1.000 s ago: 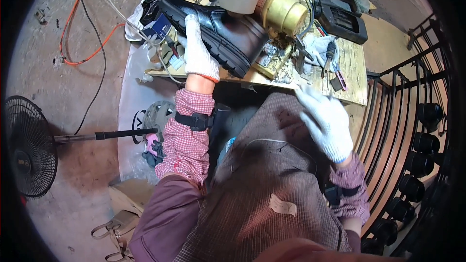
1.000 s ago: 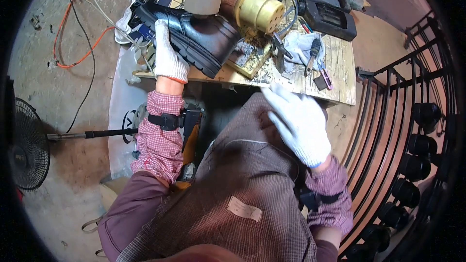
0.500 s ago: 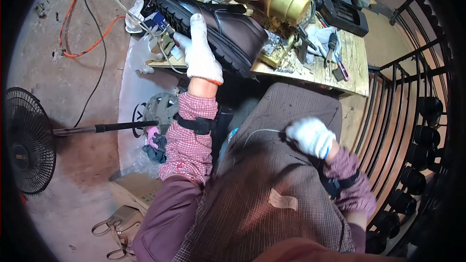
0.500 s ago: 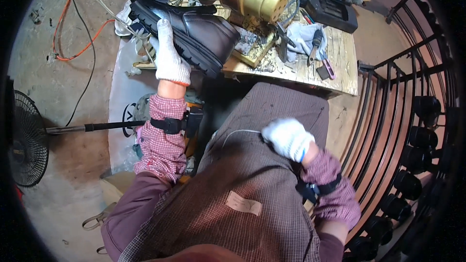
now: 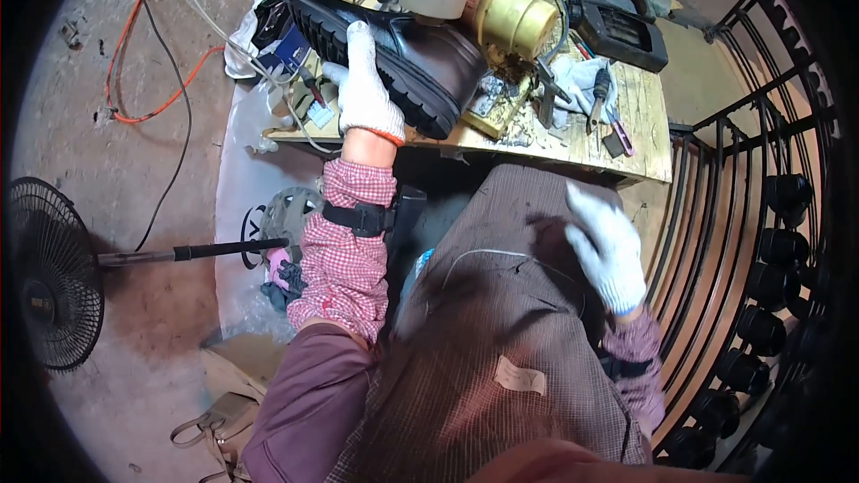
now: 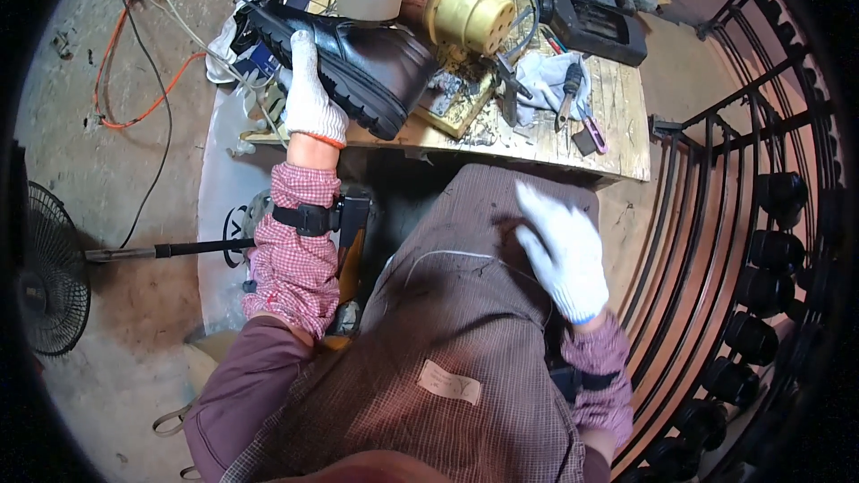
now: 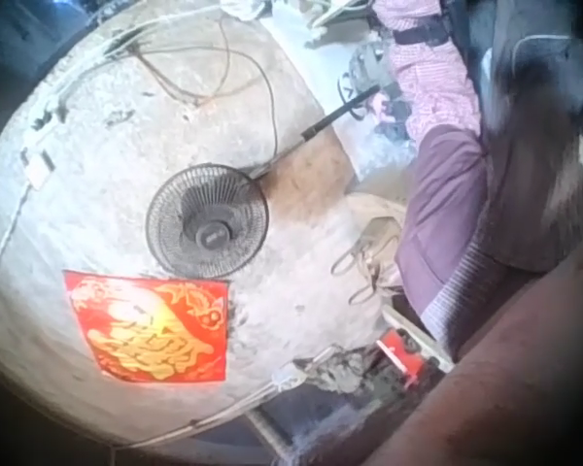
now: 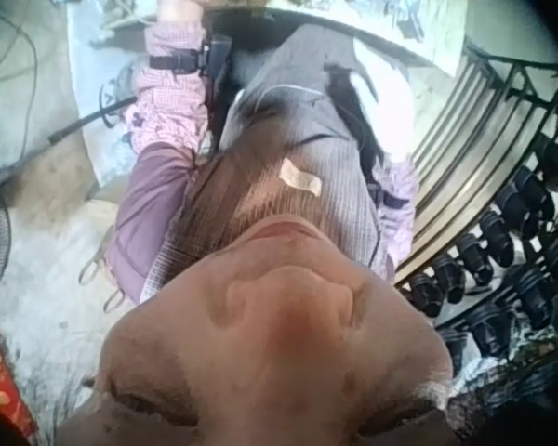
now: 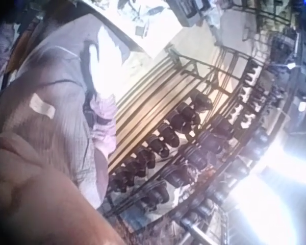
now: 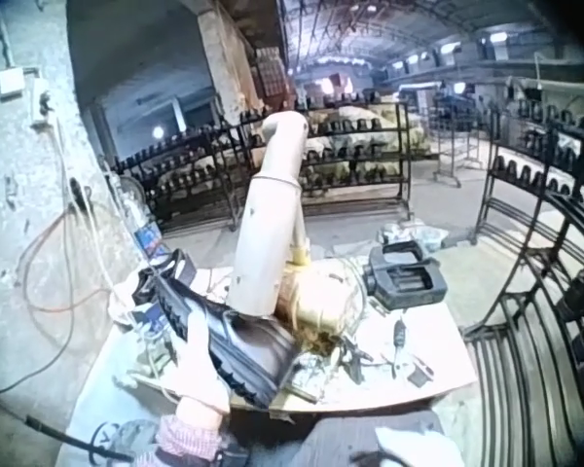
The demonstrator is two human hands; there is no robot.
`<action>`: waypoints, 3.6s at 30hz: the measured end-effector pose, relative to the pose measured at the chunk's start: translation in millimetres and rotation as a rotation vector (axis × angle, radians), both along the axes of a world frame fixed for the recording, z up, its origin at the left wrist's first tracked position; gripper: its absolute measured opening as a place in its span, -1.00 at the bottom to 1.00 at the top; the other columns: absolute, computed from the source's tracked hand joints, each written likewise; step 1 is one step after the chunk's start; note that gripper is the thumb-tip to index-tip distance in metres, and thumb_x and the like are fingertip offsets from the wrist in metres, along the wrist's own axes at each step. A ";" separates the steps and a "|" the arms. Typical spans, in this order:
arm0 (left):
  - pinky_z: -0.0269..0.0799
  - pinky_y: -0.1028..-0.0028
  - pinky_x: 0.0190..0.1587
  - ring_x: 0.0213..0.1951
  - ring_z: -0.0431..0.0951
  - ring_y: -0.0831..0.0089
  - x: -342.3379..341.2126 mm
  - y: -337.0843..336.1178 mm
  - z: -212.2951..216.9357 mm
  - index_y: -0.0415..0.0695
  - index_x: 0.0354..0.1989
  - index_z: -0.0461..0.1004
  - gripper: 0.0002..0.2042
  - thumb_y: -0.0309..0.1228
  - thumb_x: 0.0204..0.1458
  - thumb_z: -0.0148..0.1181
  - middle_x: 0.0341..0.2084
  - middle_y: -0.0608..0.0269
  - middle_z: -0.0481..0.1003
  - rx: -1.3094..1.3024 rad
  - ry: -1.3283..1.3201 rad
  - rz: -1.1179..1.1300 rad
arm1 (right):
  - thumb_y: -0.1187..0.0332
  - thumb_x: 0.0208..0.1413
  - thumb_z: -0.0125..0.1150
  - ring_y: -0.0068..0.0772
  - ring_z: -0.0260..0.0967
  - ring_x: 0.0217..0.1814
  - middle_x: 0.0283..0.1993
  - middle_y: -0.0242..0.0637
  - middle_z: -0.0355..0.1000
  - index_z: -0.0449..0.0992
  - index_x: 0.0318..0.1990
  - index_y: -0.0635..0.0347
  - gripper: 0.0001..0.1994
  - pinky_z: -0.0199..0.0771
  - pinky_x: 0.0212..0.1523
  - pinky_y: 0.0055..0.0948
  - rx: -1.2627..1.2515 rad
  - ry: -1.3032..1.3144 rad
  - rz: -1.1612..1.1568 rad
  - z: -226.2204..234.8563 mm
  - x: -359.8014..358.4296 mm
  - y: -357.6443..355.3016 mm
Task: Checking and cleaning finished shoes in a factory environment.
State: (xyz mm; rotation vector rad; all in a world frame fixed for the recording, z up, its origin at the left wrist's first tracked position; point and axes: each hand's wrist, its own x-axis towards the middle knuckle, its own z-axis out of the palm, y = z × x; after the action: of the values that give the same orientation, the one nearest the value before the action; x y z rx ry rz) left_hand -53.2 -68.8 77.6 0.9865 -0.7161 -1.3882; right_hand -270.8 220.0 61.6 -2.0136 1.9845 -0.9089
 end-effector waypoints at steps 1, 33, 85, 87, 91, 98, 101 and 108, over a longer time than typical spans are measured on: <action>0.45 0.08 0.23 0.31 0.34 0.04 4.2 12.1 2.4 -0.09 0.58 -0.48 0.22 0.15 0.05 0.37 0.48 -0.03 0.05 0.008 -0.022 0.017 | 0.45 0.12 0.26 -0.14 0.52 0.10 0.11 -0.16 0.56 0.47 0.31 0.03 -0.46 0.49 0.11 -0.23 -0.091 0.090 0.072 10.5 5.4 -21.8; -0.30 -0.02 0.58 0.53 -0.03 0.02 16.6 17.0 -143.7 -0.11 0.54 -0.04 -0.32 0.04 0.38 -0.24 0.51 -0.03 0.03 0.068 0.875 -0.581 | 0.54 -0.01 0.37 -0.04 0.58 0.05 0.03 -0.07 0.61 0.59 0.04 0.30 -0.61 0.56 0.08 -0.24 0.291 -0.309 -0.332 -16.4 -11.5 93.2; 0.34 0.12 0.28 0.16 0.50 0.08 -97.0 134.2 -118.4 -0.14 0.57 -0.16 -0.12 0.28 0.31 -0.18 0.30 -0.23 0.32 0.282 -0.187 -1.143 | 0.20 0.07 0.40 0.04 0.51 0.15 0.39 -0.09 0.30 0.32 0.34 0.05 -0.34 0.61 0.07 -0.15 0.304 0.858 -1.055 109.6 -391.5 -8.5; 0.35 0.13 0.26 0.14 0.51 0.10 -101.6 136.0 -120.7 -0.14 0.57 -0.15 -0.13 0.27 0.32 -0.18 0.28 -0.20 0.34 0.214 -0.160 -1.171 | 0.24 0.09 0.37 -0.05 0.51 0.17 0.42 -0.15 0.28 0.29 0.35 -0.01 -0.35 0.63 0.04 -0.20 -0.049 0.918 -1.122 158.1 -381.2 18.2; 0.36 0.16 0.26 0.16 0.51 0.11 -107.2 148.3 -102.5 -0.10 0.58 -0.13 -0.13 0.26 0.30 -0.12 0.30 -0.17 0.34 0.199 -0.087 -1.227 | -0.04 0.17 0.25 0.15 0.38 0.33 0.39 0.04 0.32 0.28 0.39 0.07 -0.31 0.43 0.28 -0.09 0.120 0.596 -1.674 227.5 -412.1 92.3; 0.25 0.17 0.35 0.25 0.43 0.17 -84.1 187.2 -68.3 0.02 0.60 -0.18 -0.14 0.24 0.30 -0.08 0.36 -0.06 0.26 0.077 0.048 -1.359 | 0.08 0.15 0.28 0.05 0.54 -0.20 -0.26 -0.01 0.52 0.52 -0.34 0.18 -0.68 0.53 -0.20 -0.12 -0.098 0.734 -1.085 186.2 -244.6 64.1; 0.24 0.15 0.37 0.27 0.40 0.18 -69.3 202.8 -60.9 0.06 0.60 -0.32 -0.02 0.40 0.20 -0.14 0.38 -0.07 0.24 0.134 0.114 -1.259 | 0.14 0.06 0.44 -0.13 0.48 -0.47 -0.45 -0.20 0.42 0.57 -0.31 0.14 -0.73 0.48 -0.47 -0.29 -0.383 0.573 -0.571 159.6 -111.9 60.4; 0.16 0.14 0.44 0.32 0.33 0.09 -15.5 185.6 -38.5 0.00 0.49 0.15 -0.09 0.47 0.18 -0.26 0.37 0.13 0.31 0.291 0.419 -0.645 | 0.20 0.11 0.43 -0.12 0.59 0.04 0.04 -0.13 0.58 0.57 0.12 0.18 -0.55 0.61 0.01 -0.32 -0.075 -0.298 0.316 39.8 14.9 44.8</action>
State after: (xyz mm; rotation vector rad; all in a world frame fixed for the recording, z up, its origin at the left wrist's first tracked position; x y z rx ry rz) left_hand -68.7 116.7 39.1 0.6593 -0.5383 -2.2322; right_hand -255.9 264.9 101.4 -2.0123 1.4494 -1.1388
